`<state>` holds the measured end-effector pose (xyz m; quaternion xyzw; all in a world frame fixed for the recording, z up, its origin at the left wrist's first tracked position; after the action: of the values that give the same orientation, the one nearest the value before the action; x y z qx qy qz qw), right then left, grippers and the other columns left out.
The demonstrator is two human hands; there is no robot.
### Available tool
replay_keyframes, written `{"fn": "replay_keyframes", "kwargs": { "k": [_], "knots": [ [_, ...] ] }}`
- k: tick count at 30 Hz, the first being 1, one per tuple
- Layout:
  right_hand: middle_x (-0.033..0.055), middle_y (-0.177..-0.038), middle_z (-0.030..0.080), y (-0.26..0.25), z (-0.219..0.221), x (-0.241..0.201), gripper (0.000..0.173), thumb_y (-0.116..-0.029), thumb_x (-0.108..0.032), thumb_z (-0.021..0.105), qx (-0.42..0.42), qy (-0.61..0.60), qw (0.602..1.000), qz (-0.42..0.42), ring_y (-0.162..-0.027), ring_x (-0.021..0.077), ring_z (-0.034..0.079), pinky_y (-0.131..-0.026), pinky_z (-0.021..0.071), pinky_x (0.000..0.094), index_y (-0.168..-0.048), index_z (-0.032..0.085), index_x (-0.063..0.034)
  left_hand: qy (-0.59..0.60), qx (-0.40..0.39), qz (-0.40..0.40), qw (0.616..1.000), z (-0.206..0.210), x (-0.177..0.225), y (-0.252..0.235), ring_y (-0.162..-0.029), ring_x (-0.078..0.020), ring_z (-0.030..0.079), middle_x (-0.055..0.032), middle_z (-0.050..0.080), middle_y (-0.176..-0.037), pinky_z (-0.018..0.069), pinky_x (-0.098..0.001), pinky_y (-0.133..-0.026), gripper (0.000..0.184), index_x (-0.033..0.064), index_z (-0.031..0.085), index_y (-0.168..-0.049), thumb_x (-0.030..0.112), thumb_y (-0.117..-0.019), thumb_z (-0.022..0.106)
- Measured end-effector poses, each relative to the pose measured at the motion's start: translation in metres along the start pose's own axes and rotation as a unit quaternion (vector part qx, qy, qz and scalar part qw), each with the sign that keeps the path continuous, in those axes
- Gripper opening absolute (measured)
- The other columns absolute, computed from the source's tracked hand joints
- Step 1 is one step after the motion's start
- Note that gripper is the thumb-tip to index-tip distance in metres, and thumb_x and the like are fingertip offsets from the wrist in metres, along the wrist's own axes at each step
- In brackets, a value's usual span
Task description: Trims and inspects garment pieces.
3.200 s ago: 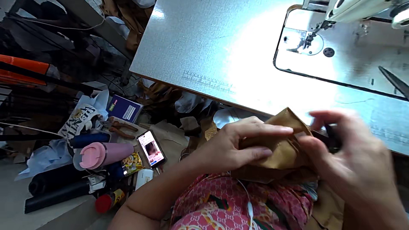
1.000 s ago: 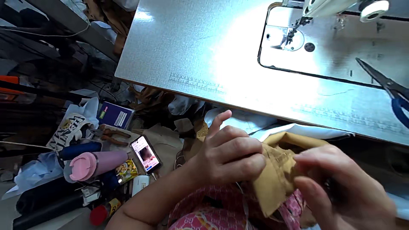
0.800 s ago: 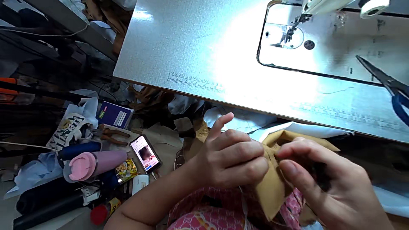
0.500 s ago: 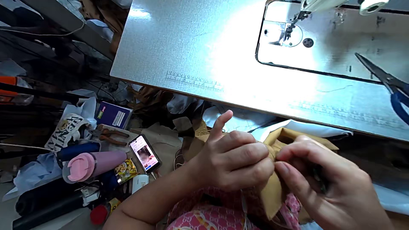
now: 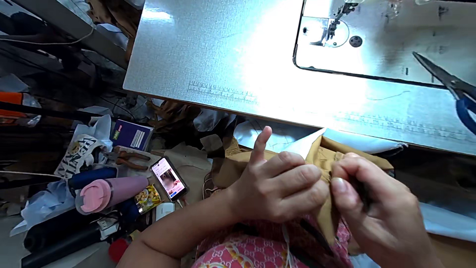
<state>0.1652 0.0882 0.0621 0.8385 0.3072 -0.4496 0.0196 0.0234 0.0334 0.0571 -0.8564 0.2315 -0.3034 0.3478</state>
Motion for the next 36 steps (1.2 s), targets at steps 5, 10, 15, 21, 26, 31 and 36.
{"fn": "replay_keyframes", "kwargs": {
  "k": [5, 10, 15, 21, 26, 31, 36],
  "knots": [
    [-0.0078, -0.084, 0.055, 0.002, -0.017, 0.001, 0.026, -0.1068, -0.033, 0.049, 0.029, -0.071, 0.997, 0.011, -0.079, -0.0136, 0.05, -0.069, 0.04, 0.0026, -0.097, 0.057, -0.0107, 0.0, 0.012, -0.009, 1.0, 0.001, -0.001, -0.001, -0.106, -0.0118, 0.06, -0.0013, 0.063, -0.098, 0.0163, -0.0501, -0.124, 0.009, 0.0141, 0.062, -0.1, 0.016, -0.105, 0.054],
    [0.0014, -0.075, 0.057, 0.006, -0.01, -0.003, 0.027, -0.1026, -0.031, 0.056, 0.015, 0.034, 0.999, -0.015, -0.065, -0.0012, 0.047, -0.057, 0.0356, 0.0111, -0.098, 0.067, -0.0069, 0.004, 0.016, -0.008, 1.0, 0.001, 0.001, -0.001, -0.108, -0.0115, 0.059, -0.0013, 0.063, -0.1, 0.0145, -0.0514, -0.124, 0.009, 0.0141, 0.063, -0.101, 0.015, -0.1046, 0.055],
    [0.0015, -0.07, 0.058, 0.004, -0.006, -0.005, 0.025, -0.0984, -0.025, 0.055, 0.013, 0.089, 0.996, -0.012, -0.061, 0.0004, 0.047, -0.053, 0.0333, 0.0141, -0.086, 0.067, -0.0071, 0.005, 0.006, 0.003, 1.0, 0.005, 0.002, 0.004, -0.116, -0.0112, 0.059, -0.0019, 0.065, -0.105, 0.013, -0.0527, -0.124, 0.01, 0.0143, 0.062, -0.102, 0.016, -0.106, 0.053],
    [0.0036, -0.075, 0.052, 0.006, -0.014, -0.006, 0.029, -0.1062, -0.028, 0.045, 0.041, 0.065, 0.997, -0.025, -0.069, 0.0022, 0.049, -0.06, 0.0369, 0.0135, -0.09, 0.056, -0.0059, 0.007, 0.018, -0.009, 1.0, 0.004, 0.002, 0.003, -0.114, -0.011, 0.061, -0.0013, 0.066, -0.103, 0.0133, -0.0535, -0.125, 0.011, 0.0148, 0.06, -0.1, 0.018, -0.1066, 0.051],
    [-0.004, -0.081, 0.054, 0.006, -0.027, 0.001, 0.034, -0.1087, -0.036, 0.045, 0.036, 0.001, 0.999, 0.011, -0.075, -0.0093, 0.048, -0.066, 0.0374, 0.0067, -0.096, 0.061, -0.0079, 0.012, 0.036, -0.016, 0.999, 0.002, 0.0, 0.004, -0.114, -0.0114, 0.059, -0.0017, 0.063, -0.105, 0.0146, -0.0518, -0.125, 0.007, 0.0152, 0.059, -0.101, 0.018, -0.105, 0.054],
    [-0.0077, -0.079, 0.06, 0.001, -0.004, 0.008, 0.033, -0.1018, -0.042, 0.057, -0.051, -0.041, 0.997, 0.047, -0.071, -0.0116, 0.05, -0.063, 0.0409, 0.0047, -0.097, 0.068, -0.0107, 0.038, 0.012, -0.064, 0.997, 0.005, -0.004, -0.001, -0.122, -0.0134, 0.06, -0.0024, 0.067, -0.111, 0.0177, -0.056, -0.123, 0.005, 0.0159, 0.057, -0.099, 0.018, -0.103, 0.056],
    [-0.0042, -0.084, 0.063, 0.0, -0.001, 0.003, 0.021, -0.0993, -0.026, 0.061, -0.029, -0.073, 0.997, 0.01, -0.079, -0.0103, 0.055, -0.07, 0.0437, 0.0037, -0.095, 0.069, -0.0073, 0.056, -0.029, -0.111, 0.992, 0.01, -0.006, -0.001, -0.099, -0.0131, 0.069, -0.0026, 0.07, -0.089, 0.0269, -0.0572, -0.12, 0.011, 0.0105, 0.061, -0.102, 0.007, -0.0922, 0.064]
  ]
}}
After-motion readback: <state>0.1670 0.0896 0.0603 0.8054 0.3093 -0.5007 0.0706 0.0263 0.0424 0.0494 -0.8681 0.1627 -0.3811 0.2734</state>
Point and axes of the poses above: each hand's wrist, its own y-axis away from the middle knuckle, its own z-axis out of the palm, x = y × z, the point moved 6 cm from there along -y, towards the middle knuckle
